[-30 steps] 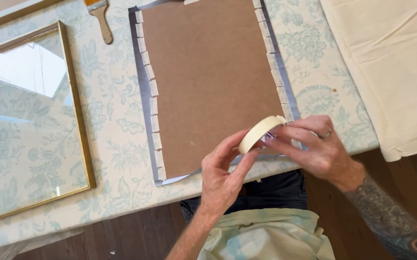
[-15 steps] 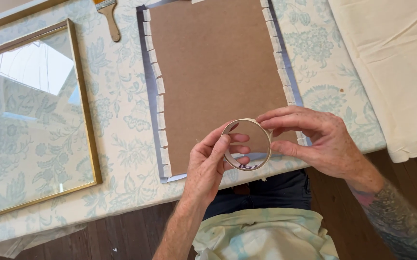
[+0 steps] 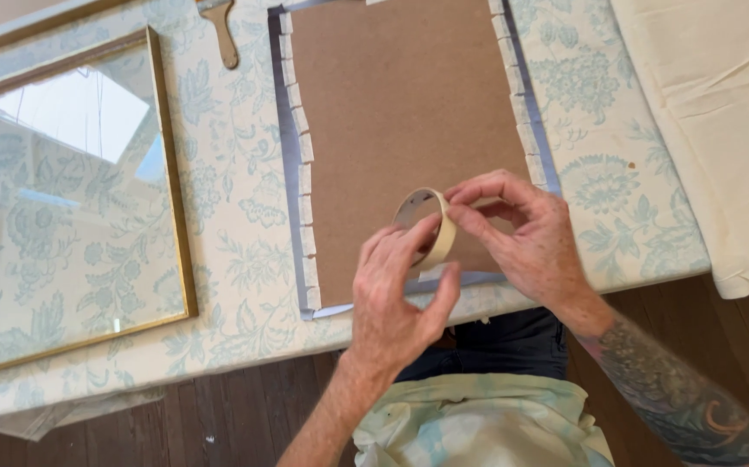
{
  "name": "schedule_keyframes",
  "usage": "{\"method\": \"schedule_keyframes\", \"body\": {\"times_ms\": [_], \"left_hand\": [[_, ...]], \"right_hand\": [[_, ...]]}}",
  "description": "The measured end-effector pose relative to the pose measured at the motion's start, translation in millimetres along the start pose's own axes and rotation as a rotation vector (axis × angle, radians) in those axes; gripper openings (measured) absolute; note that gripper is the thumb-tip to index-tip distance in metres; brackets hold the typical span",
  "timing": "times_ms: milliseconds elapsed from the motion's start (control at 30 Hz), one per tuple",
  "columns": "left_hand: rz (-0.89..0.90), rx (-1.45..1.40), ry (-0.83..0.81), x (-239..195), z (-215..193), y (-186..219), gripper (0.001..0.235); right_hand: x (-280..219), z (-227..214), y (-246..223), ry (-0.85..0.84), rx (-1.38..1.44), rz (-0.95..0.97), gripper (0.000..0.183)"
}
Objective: Applying adhesive tape to the edges of a backing board and folding fabric over it to finish the edges for a framed piece.
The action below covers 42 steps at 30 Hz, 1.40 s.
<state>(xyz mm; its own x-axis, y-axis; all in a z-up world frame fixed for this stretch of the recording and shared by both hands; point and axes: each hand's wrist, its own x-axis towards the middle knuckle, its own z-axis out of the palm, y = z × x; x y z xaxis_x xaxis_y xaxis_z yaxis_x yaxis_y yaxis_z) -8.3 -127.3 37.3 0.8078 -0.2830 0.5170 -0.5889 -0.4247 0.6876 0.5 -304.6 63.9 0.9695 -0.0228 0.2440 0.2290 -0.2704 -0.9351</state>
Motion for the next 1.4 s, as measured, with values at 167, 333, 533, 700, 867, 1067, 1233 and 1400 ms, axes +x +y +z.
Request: {"method": "schedule_keyframes", "body": {"times_ms": [167, 333, 533, 700, 867, 1067, 1233, 1400], "left_hand": [[-0.041, -0.177, -0.023, 9, -6, -18, 0.042], [-0.118, -0.216, -0.164, 27, -24, -7, 0.034], [-0.086, -0.05, -0.318, 31, -27, -15, 0.036], [-0.119, 0.118, -0.445, 44, -22, -13, 0.027], [-0.194, 0.206, -0.552, 57, -16, -6, 0.019], [-0.2, 0.185, -0.63, 60, -10, -11, 0.018], [-0.172, 0.182, -0.614, 58, -11, -9, 0.017], [-0.164, 0.153, -0.615, 59, -12, -11, 0.017]], "right_hand": [[-1, 0, 22, 0.051, 0.147, 0.097, 0.011], [0, -3, 43, 0.063, 0.266, 0.203, 0.015], [-12, -9, 53, 0.118, 0.295, 0.179, 0.015], [-19, -14, 58, 0.137, 0.27, 0.141, 0.015], [-27, -20, 72, 0.166, 0.244, 0.155, 0.019], [-19, -18, 36, 0.069, 0.016, 0.208, 0.069], [-14, -19, 20, -0.022, -0.05, 0.191, 0.036], [-16, -20, 28, -0.042, -0.034, 0.185, 0.016]]}}
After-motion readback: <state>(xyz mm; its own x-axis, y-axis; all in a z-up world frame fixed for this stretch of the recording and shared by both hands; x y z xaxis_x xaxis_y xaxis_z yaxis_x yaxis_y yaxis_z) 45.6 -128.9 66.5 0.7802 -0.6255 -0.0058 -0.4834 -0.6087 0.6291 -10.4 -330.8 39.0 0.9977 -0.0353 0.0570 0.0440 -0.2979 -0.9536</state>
